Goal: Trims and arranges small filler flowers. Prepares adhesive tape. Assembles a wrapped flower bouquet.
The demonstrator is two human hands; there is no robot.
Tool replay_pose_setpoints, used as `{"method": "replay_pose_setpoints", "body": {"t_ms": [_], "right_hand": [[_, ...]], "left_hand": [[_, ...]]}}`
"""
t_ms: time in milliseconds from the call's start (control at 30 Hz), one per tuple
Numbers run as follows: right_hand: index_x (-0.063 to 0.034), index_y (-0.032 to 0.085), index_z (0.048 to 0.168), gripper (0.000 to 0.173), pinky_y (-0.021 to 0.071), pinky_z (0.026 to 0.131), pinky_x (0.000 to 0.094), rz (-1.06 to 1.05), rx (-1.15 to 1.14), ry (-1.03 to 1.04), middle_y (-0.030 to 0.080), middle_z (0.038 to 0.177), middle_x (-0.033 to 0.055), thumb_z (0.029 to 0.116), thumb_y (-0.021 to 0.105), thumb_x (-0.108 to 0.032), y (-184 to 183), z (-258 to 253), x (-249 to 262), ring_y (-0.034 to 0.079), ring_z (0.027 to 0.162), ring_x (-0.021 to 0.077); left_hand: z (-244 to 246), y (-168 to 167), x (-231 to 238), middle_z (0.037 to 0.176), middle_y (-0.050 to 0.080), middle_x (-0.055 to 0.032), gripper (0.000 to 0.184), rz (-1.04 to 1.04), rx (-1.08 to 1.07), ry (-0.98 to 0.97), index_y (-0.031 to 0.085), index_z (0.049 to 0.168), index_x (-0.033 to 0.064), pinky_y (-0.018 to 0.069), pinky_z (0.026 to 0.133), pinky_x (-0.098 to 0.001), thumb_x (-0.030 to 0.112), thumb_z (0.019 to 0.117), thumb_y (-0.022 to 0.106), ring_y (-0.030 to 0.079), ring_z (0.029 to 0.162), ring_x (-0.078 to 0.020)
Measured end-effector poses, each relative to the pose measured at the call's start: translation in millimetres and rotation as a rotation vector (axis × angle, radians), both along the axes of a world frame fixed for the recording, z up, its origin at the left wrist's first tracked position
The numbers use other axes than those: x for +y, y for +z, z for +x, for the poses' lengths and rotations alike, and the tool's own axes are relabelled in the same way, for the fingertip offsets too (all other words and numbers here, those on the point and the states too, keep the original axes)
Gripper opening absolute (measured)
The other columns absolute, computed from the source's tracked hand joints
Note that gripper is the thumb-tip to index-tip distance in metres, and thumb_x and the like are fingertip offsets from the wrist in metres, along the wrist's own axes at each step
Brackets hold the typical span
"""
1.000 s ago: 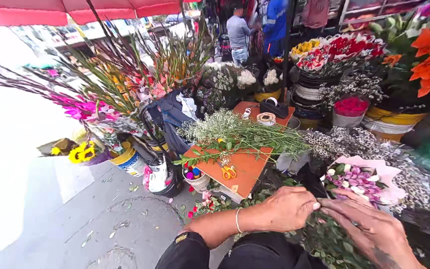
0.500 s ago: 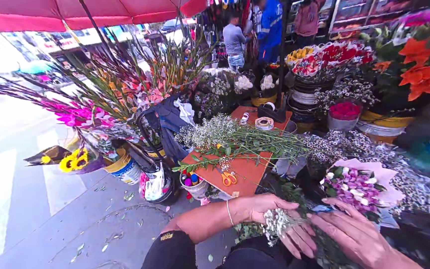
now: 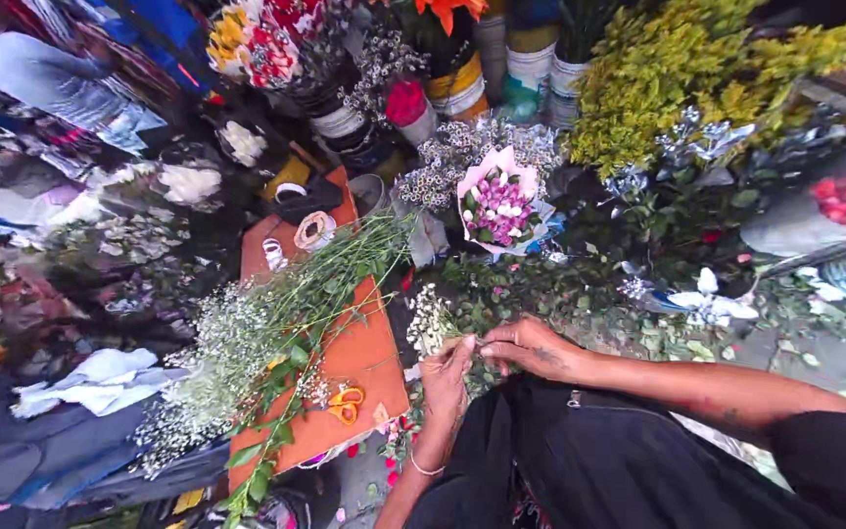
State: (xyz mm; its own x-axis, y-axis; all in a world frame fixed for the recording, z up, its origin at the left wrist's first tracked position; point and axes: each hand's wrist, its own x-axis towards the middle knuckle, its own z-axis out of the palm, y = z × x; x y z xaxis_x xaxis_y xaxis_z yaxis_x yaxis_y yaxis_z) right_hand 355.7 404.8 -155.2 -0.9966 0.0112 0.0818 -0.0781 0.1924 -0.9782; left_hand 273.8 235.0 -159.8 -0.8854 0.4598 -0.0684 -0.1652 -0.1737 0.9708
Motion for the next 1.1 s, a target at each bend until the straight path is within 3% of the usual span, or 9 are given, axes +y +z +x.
{"method": "replay_pose_setpoints", "body": {"t_ms": [67, 167, 400, 533, 600, 700, 767, 867, 1100], "right_hand": [[-0.0005, 0.074, 0.105, 0.023, 0.0599, 0.074, 0.0332, 0.445, 0.432, -0.182, 0.073, 0.084, 0.0102, 0.1031, 0.058, -0.018, -22.9, -9.1, 5.7, 0.072, 0.076, 0.0196], [-0.0008, 0.073, 0.102, 0.020, 0.0580, 0.066, 0.0323, 0.616, 0.643, -0.343, 0.069, 0.078, 0.0109, 0.1019, 0.057, -0.013, -47.7, -33.6, 22.8, 0.069, 0.068, 0.0220], [0.0016, 0.076, 0.098, 0.021, 0.0592, 0.069, 0.0241, -0.031, 0.281, -0.480, 0.075, 0.086, 0.0101, 0.0985, 0.063, -0.015, -75.6, -70.6, 117.9, 0.069, 0.070, 0.0093], [0.0017, 0.076, 0.096, 0.021, 0.0575, 0.075, 0.0212, -0.034, 0.320, -0.466, 0.075, 0.085, 0.0098, 0.0979, 0.066, -0.017, -105.9, -95.2, 177.4, 0.070, 0.074, 0.0077], [-0.0001, 0.076, 0.098, 0.025, 0.0590, 0.076, 0.0297, 0.048, 0.239, -0.408, 0.076, 0.088, 0.0120, 0.0927, 0.073, -0.024, -115.5, -107.3, 208.9, 0.072, 0.078, 0.0148], [0.0064, 0.071, 0.110, 0.050, 0.0560, 0.086, 0.0375, -0.075, -0.048, -0.358, 0.073, 0.104, 0.0155, 0.0772, 0.086, -0.029, -123.9, -115.4, 251.6, 0.070, 0.093, 0.0181], [0.0040, 0.060, 0.128, 0.055, 0.0518, 0.099, 0.0219, -0.327, -0.188, -0.325, 0.069, 0.118, 0.0030, 0.0809, 0.081, -0.015, -133.5, -116.4, 272.2, 0.064, 0.109, 0.0005], [0.0013, 0.065, 0.120, 0.041, 0.0561, 0.095, 0.0243, -0.542, -0.120, -0.308, 0.073, 0.110, -0.0002, 0.0843, 0.078, -0.014, -170.5, -124.3, 277.7, 0.068, 0.103, 0.0026], [-0.0038, 0.071, 0.110, 0.022, 0.0613, 0.089, 0.0329, -0.516, 0.050, -0.491, 0.076, 0.104, 0.0007, 0.0911, 0.072, -0.015, -233.1, -136.1, 286.9, 0.073, 0.094, 0.0098]], "left_hand": [[-7.5, 1.0, 17.3, 0.063, 0.063, 0.0059, 0.013, -0.032, 0.016, 0.101, 0.076, 0.082, 0.0088, 0.0424, 0.048, -0.0155, 0.001, 0.0895, 0.070, 0.048, 0.049, 0.0018], [-22.6, -2.0, 48.7, 0.065, 0.064, 0.0049, 0.009, -0.123, 0.056, 0.199, 0.075, 0.080, 0.0063, 0.0423, 0.047, -0.0159, 0.000, 0.0861, 0.073, 0.047, 0.049, 0.0009], [-70.5, -31.5, 144.9, 0.117, 0.070, -0.0018, 0.028, -0.203, 0.093, -0.122, 0.073, 0.119, 0.0028, 0.0586, 0.079, -0.0235, 0.008, 0.0919, 0.069, 0.067, 0.090, -0.0053], [-100.8, -48.8, 213.9, 0.106, 0.073, 0.0014, 0.013, -0.252, 0.176, -0.115, 0.079, 0.095, 0.0077, 0.0596, 0.081, -0.0237, -0.001, 0.0878, 0.072, 0.069, 0.092, -0.0054], [-118.2, -56.8, 237.8, 0.104, 0.074, -0.0012, 0.011, -0.321, 0.309, -0.147, 0.078, 0.095, 0.0032, 0.0606, 0.080, -0.0236, -0.001, 0.0871, 0.072, 0.070, 0.089, -0.0050], [-140.1, -76.9, 260.8, 0.091, 0.076, -0.0096, 0.011, -0.490, 0.598, -0.232, 0.077, 0.096, -0.0050, 0.0594, 0.060, -0.0203, 0.001, 0.0903, 0.070, 0.067, 0.064, -0.0032], [-151.2, -98.4, 268.9, 0.091, 0.077, -0.0130, 0.012, -0.570, 0.711, -0.322, 0.078, 0.095, -0.0044, 0.0613, 0.068, -0.0243, 0.003, 0.0920, 0.068, 0.071, 0.069, -0.0091], [-166.9, -133.1, 275.0, 0.090, 0.077, -0.0155, 0.012, -0.555, 0.728, -0.445, 0.078, 0.090, -0.0047, 0.0613, 0.080, -0.0285, 0.005, 0.0888, 0.071, 0.075, 0.082, -0.0163], [-228.9, -174.3, 308.7, 0.099, 0.077, -0.0075, 0.049, -0.337, 0.121, -0.692, 0.050, 0.135, -0.0127, 0.0570, 0.060, -0.0218, 0.008, 0.0948, 0.068, 0.068, 0.069, -0.0037]]}}
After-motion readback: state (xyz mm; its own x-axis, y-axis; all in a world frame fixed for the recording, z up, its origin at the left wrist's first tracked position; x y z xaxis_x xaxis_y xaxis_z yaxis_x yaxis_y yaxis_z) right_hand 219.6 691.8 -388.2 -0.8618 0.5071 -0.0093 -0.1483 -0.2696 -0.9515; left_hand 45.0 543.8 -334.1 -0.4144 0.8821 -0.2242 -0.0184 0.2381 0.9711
